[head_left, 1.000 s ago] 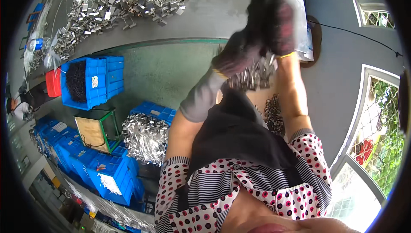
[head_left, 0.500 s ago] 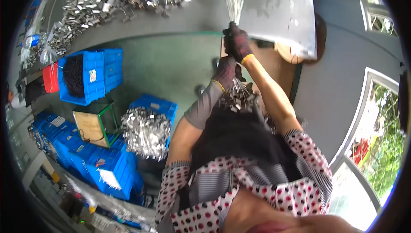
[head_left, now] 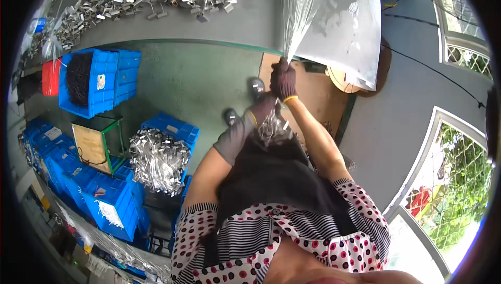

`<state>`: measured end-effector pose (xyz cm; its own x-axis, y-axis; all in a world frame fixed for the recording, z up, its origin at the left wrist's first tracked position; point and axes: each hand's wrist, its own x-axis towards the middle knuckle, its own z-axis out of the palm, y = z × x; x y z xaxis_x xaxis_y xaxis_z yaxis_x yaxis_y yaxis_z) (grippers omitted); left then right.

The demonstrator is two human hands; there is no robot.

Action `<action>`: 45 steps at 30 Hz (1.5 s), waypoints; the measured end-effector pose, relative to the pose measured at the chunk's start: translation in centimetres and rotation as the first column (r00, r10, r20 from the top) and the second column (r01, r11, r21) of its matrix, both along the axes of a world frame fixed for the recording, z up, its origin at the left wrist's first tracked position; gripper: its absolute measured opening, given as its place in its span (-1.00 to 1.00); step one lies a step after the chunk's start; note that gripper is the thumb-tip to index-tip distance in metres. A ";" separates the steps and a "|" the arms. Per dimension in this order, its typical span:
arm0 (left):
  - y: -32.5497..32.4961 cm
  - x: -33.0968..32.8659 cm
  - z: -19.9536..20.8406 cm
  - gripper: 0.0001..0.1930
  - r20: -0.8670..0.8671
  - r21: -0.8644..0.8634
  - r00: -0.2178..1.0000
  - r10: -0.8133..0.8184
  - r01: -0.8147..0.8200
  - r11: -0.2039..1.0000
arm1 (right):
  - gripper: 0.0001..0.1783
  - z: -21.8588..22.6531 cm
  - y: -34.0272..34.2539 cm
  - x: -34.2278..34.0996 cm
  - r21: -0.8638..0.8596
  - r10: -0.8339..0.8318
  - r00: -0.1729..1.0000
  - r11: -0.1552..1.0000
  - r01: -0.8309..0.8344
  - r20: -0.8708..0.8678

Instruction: The person bundles and organizes multiple thin silver wires on a production table by hand.

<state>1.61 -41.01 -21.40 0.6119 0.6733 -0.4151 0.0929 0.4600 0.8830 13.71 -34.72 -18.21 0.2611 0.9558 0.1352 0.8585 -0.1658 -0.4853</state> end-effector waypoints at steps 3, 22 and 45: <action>5.8 -0.7 5.2 -0.68 0.099 0.609 0.929 -0.355 0.225 0.760 | -0.70 2.9 0.6 1.8 0.085 -0.100 0.962 0.988 0.126 -0.255; 6.1 2.0 18.2 -0.83 0.523 -0.566 0.833 0.179 0.183 0.804 | -0.71 19.5 2.4 2.7 -0.270 -0.287 0.307 0.958 0.097 -0.907; 11.4 2.8 20.7 -0.79 0.106 0.946 0.989 0.103 -0.132 0.296 | -0.63 27.0 7.7 0.9 0.459 0.240 0.931 0.818 -0.346 0.275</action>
<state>4.42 -29.62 -0.72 0.4888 0.6566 0.5745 0.0892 -0.6926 0.7158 14.58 -27.02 8.75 -0.1035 0.7743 0.6242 0.9123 0.3239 -0.2505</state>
